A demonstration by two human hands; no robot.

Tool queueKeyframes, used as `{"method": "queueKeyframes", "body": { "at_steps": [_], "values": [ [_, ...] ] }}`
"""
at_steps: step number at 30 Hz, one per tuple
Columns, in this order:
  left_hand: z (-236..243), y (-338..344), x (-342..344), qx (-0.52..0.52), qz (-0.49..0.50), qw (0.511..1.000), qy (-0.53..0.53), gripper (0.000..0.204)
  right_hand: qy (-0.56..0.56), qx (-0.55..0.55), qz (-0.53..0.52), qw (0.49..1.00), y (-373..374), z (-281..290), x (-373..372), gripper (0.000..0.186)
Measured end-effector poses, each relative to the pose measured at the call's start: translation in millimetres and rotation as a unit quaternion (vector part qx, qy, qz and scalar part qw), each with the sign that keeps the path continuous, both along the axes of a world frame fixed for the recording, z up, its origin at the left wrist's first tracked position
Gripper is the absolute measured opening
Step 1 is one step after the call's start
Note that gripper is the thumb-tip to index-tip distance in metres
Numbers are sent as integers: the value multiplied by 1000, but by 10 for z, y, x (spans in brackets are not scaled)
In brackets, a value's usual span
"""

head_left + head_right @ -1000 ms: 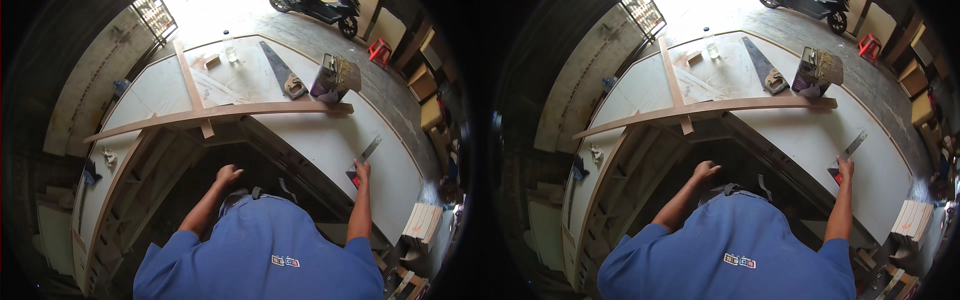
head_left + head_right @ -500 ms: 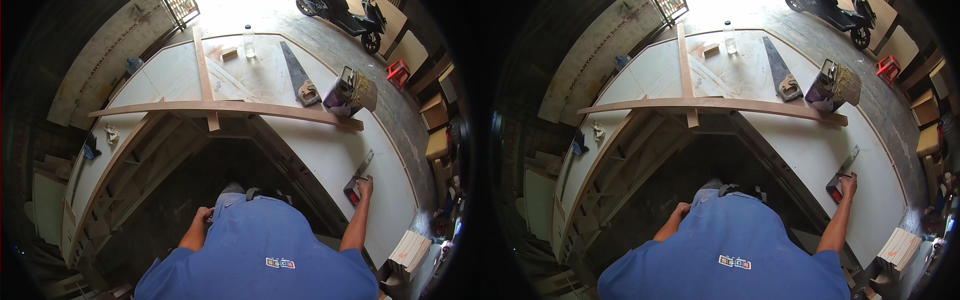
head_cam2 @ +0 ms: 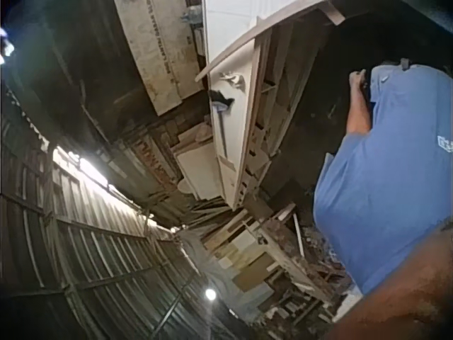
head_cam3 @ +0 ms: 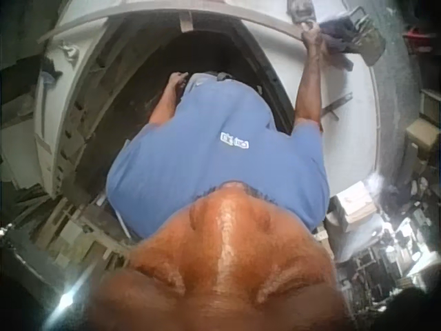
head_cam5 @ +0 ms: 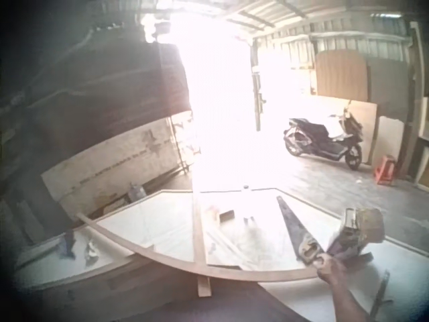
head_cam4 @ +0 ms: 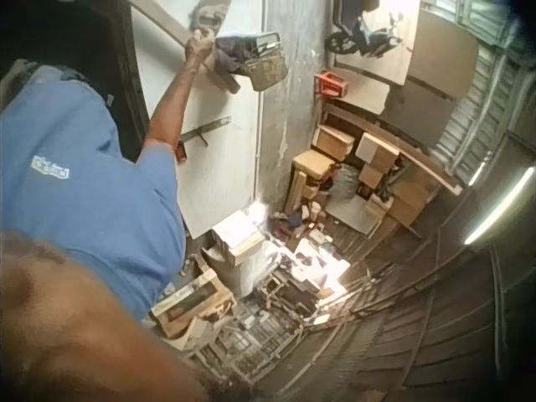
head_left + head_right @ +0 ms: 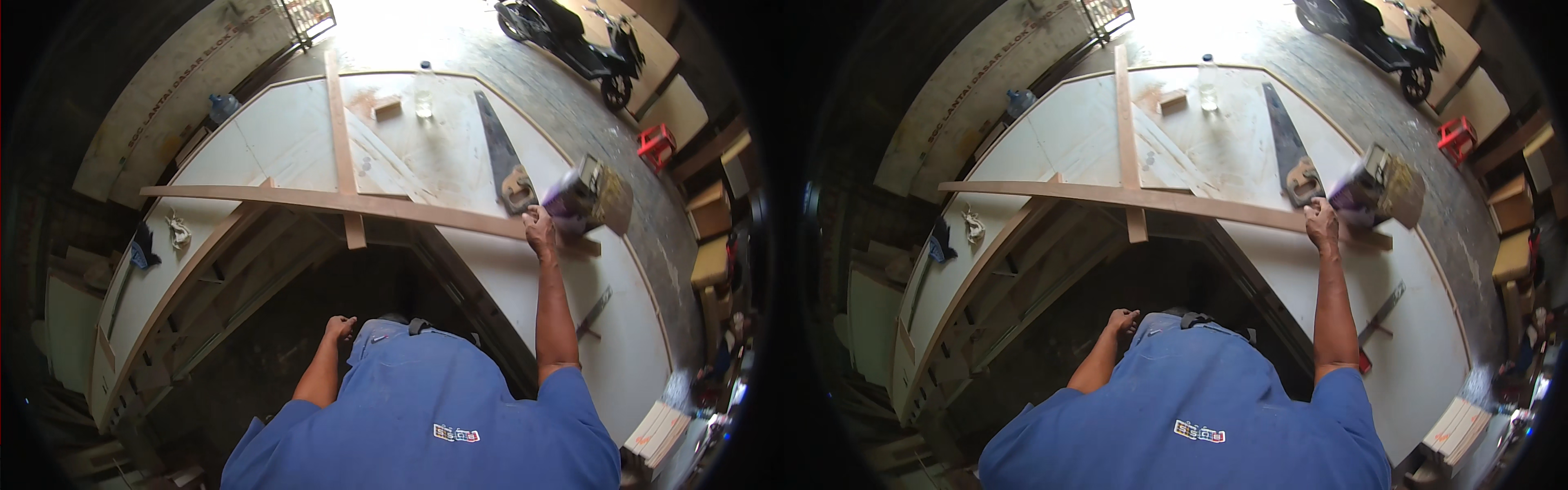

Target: The person cuts a wooden piece with a hand saw, arranges wooden strips on a counter, marks a line on the wood using a pencil, and saws the piece with the hand saw.

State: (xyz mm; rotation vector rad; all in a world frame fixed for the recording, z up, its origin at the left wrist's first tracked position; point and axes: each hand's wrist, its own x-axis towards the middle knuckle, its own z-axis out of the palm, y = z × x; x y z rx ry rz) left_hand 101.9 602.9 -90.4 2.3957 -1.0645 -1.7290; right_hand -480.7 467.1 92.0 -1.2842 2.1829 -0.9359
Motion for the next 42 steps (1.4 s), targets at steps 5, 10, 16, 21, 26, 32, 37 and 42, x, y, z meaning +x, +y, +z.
{"method": "queueKeyframes", "body": {
  "at_steps": [5,10,16,21,26,32,37,42],
  "values": [
    [221,-413,-43,-102,-81,981,-144,46,137,66,6,988,-695,-572,-241,54],
    [135,-781,142,-103,-18,986,-126,44,197,194,-75,958,-1006,-775,-357,58],
    [92,-901,511,-90,200,975,-17,37,235,292,-163,913,-1356,-745,-235,64],
    [130,-687,485,-72,239,968,-3,36,273,284,-136,909,-1377,-1160,-653,61],
    [134,-48,336,-9,246,969,-10,34,212,223,-93,947,-1395,-950,-644,39],
    [223,573,32,-43,237,970,-44,35,-175,7,-75,982,-1212,-295,-491,23],
    [682,441,-463,-253,32,949,-184,31,-320,-35,-45,946,-553,276,-406,24],
    [1298,-95,-928,-386,-63,893,-224,35,-473,-96,55,874,464,903,-52,33]
  ]
}}
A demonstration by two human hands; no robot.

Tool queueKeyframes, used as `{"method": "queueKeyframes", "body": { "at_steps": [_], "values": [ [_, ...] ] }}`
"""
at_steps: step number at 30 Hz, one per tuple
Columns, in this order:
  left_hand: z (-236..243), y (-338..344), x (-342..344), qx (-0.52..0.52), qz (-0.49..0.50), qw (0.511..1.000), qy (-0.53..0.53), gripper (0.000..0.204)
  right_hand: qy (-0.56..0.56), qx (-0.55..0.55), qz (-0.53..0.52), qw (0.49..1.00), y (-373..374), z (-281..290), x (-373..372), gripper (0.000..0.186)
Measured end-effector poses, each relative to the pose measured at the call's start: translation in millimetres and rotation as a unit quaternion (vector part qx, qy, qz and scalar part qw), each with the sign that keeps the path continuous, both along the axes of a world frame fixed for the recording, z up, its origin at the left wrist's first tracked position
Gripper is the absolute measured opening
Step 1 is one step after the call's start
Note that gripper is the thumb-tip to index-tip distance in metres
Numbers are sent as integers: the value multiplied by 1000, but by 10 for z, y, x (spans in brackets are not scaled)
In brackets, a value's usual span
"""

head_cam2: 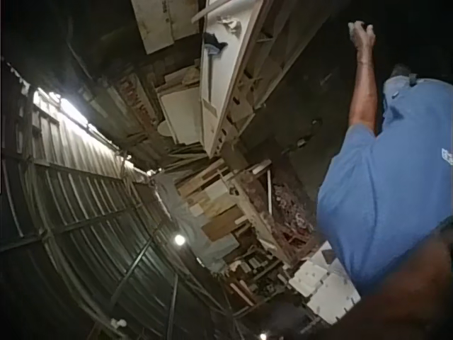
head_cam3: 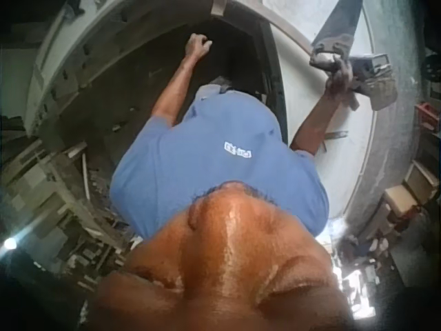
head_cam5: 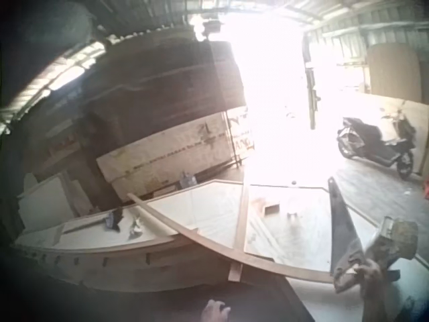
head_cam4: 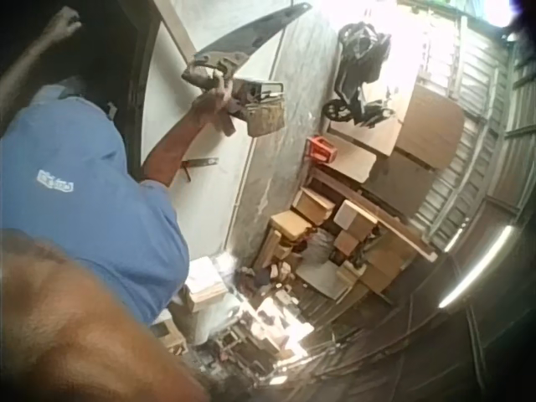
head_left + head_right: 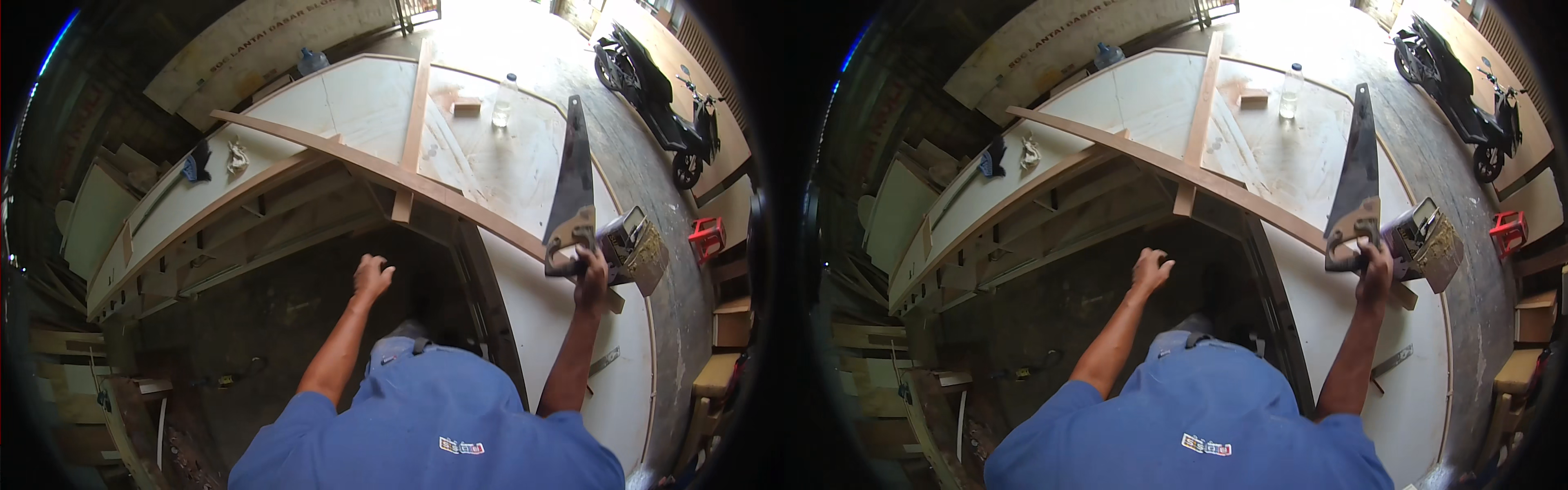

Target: The person cuts a wooden piece with a hand saw, arranges wooden strips on a counter, marks a line on the wood using a pencil, and saws the piece with the hand saw.

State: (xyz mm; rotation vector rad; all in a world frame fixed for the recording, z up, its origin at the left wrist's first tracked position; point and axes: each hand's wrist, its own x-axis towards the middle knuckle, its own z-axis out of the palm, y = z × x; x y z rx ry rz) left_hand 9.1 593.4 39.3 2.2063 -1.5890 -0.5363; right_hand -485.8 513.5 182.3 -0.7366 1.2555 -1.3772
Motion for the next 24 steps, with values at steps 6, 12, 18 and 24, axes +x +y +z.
{"method": "queueKeyframes", "body": {
  "at_steps": [6,12,18,24],
  "values": [
    [304,-1218,-479,-42,-149,984,-88,50,-14,-26,-18,999,1133,732,263,39],
    [201,-2005,-351,6,-219,944,-245,82,-19,-37,-34,999,1802,706,345,46],
    [-68,-2403,-6,-1,-285,930,-234,81,13,-14,-160,987,2151,540,774,57],
    [-351,-2749,389,-89,-323,911,-241,51,17,20,-182,983,2180,578,1628,61]
  ]
}}
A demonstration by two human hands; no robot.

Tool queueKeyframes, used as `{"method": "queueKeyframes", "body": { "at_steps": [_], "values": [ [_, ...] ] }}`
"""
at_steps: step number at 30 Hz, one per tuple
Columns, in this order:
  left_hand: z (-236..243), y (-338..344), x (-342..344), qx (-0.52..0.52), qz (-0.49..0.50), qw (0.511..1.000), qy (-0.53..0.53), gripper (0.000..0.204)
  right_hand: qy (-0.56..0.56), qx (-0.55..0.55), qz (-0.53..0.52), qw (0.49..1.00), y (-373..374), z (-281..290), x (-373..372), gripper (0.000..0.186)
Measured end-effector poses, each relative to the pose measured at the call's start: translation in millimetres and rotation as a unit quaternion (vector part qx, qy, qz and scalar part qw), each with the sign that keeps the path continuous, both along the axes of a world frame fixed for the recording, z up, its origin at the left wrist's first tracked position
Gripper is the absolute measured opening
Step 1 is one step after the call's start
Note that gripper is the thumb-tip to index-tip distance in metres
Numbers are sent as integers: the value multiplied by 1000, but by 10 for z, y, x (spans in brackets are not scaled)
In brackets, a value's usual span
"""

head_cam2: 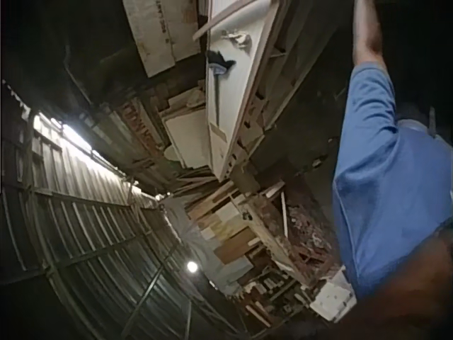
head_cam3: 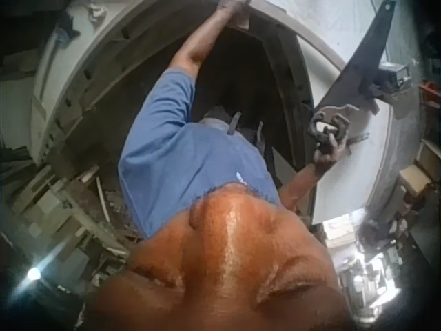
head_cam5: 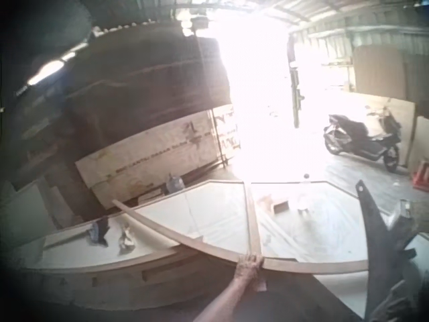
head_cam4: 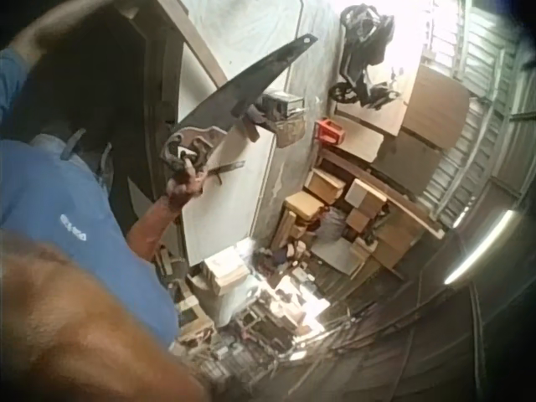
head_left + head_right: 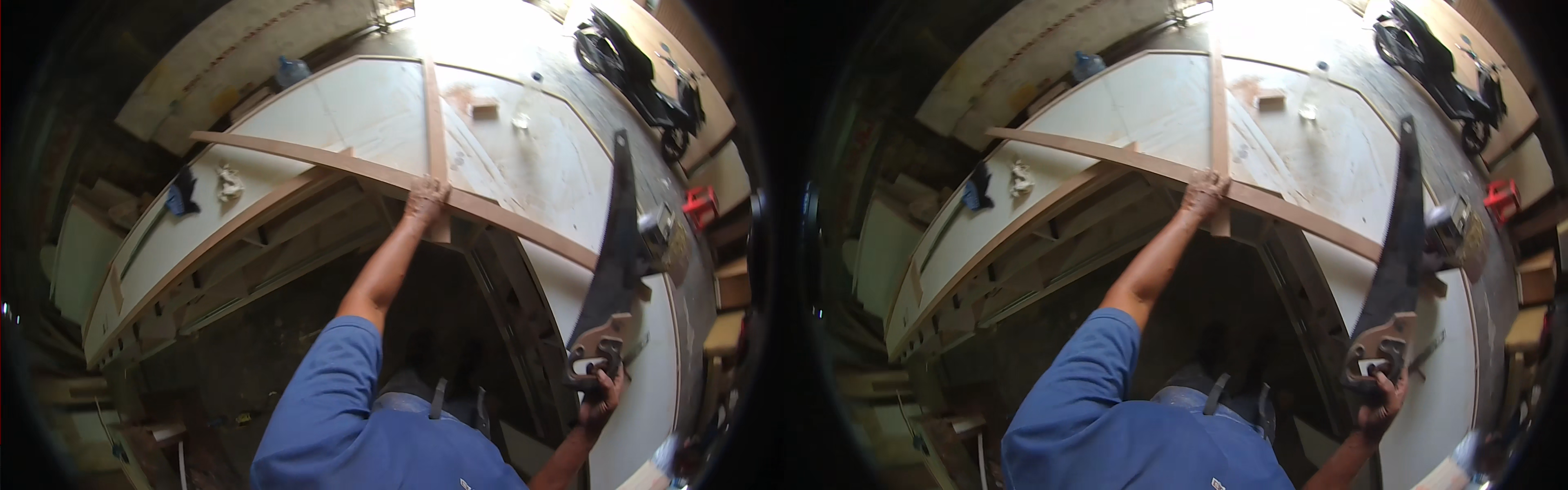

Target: The person cuts a wooden piece with a hand saw, arranges wooden strips on a counter, marks a line on the wood using a pencil, and saws the piece with the hand saw.

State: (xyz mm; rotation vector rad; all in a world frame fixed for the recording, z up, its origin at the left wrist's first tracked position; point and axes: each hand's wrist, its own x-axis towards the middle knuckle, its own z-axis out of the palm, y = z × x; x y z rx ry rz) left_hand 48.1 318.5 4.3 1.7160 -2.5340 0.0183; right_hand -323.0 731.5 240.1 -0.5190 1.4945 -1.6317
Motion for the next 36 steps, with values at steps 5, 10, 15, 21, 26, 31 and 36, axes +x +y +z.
{"method": "queueKeyframes", "body": {
  "at_steps": [5,10,15,21,26,31,36],
  "values": [
    [41,-4,83,19,-20,999,46,47,-36,6,8,999,-78,134,614,59],
    [55,-64,137,21,-12,998,63,40,-92,1,50,994,-88,91,865,55],
    [242,-63,257,50,-20,996,65,47,-120,-39,91,988,-113,39,893,50],
    [195,-163,336,45,-5,998,45,54,-107,-118,84,984,-26,-62,714,52],
    [188,-223,412,78,32,996,28,57,19,-197,88,976,39,-55,524,44],
    [184,-336,558,79,44,996,25,56,-31,-216,96,971,105,-65,481,44],
    [135,-319,549,6,6,1000,-6,56,-31,-204,100,973,-5,-194,630,44]
  ]
}}
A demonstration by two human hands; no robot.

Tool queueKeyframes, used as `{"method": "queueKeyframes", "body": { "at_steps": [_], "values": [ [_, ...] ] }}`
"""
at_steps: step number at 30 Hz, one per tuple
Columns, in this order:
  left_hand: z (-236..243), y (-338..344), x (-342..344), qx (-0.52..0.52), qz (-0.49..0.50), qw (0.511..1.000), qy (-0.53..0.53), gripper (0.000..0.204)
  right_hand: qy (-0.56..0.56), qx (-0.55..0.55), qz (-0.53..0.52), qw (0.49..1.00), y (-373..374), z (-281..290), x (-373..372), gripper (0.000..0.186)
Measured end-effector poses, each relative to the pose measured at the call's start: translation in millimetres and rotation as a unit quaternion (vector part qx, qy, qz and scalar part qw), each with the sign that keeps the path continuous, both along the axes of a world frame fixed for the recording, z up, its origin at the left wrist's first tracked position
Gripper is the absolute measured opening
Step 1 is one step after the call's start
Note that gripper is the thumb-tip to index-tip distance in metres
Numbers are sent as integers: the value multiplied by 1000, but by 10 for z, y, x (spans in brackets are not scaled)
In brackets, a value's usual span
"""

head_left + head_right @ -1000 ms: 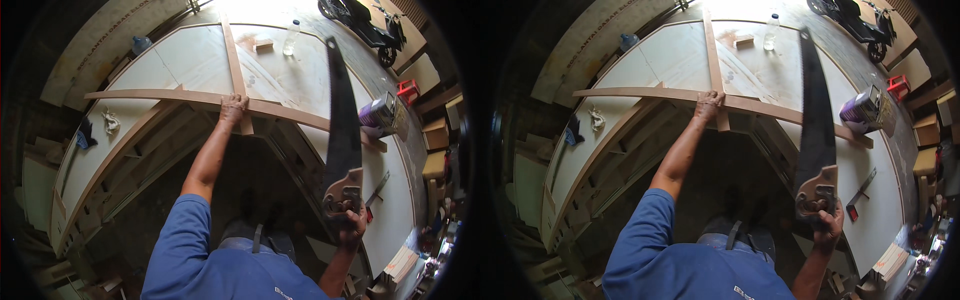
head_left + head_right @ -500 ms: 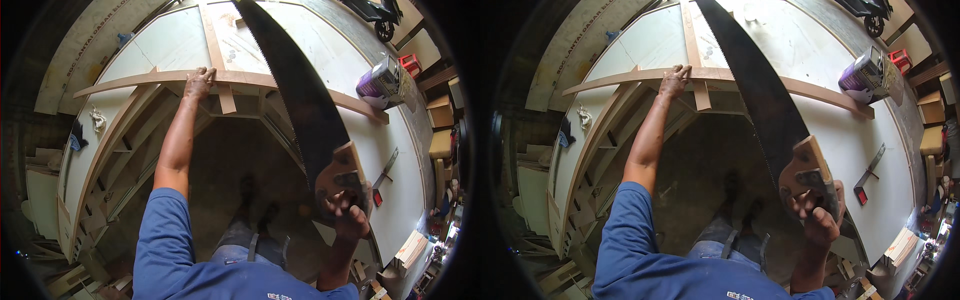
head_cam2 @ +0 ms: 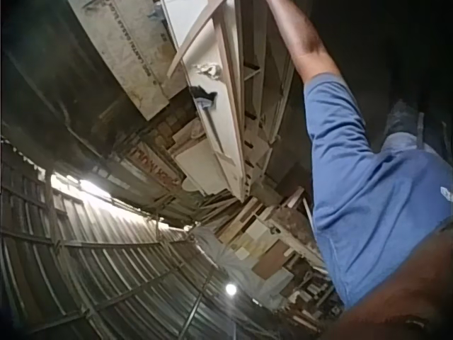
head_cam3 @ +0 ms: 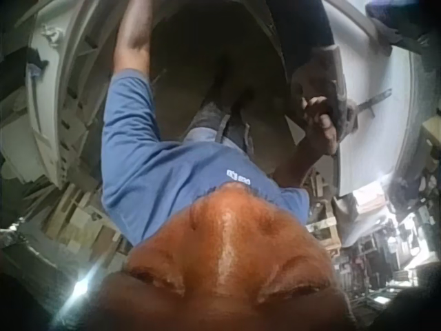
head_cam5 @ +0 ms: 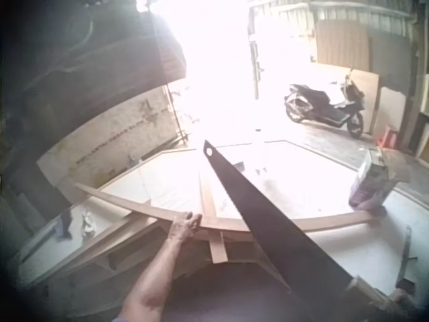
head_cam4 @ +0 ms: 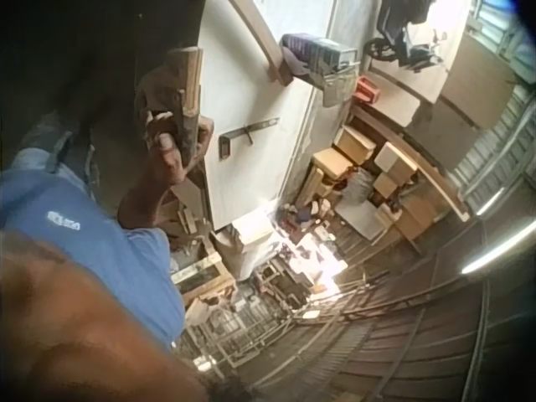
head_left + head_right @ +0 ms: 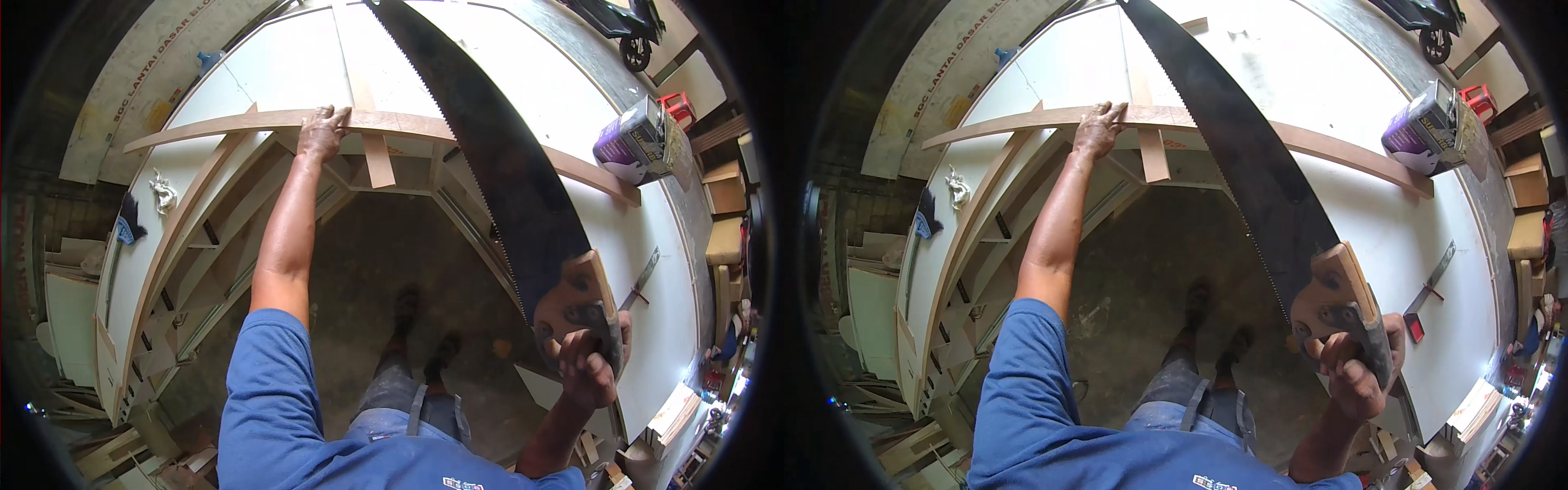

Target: The person cuts a wooden piece with a hand saw, arranges wooden strips on a counter, marks a line on the wood using a pencil, and saws the piece with the hand saw.

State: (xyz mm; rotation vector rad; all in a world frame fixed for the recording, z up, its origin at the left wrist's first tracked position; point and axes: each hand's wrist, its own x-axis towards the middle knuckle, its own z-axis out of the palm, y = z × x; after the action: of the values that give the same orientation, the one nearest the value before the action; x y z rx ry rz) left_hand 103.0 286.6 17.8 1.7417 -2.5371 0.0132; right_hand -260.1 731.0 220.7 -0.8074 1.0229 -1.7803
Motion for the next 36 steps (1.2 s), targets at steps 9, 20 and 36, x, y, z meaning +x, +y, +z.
{"method": "queueKeyframes", "body": {
  "at_steps": [9,20,36],
  "values": [
    [343,-158,-251,88,13,996,-10,64,107,24,-64,992,-397,-64,480,44],
    [-2,-287,-673,85,63,989,101,96,171,217,-53,960,-974,-362,969,57],
    [-102,-277,-710,97,158,974,131,107,224,234,-6,946,-1117,-407,1052,53]
  ]
}}
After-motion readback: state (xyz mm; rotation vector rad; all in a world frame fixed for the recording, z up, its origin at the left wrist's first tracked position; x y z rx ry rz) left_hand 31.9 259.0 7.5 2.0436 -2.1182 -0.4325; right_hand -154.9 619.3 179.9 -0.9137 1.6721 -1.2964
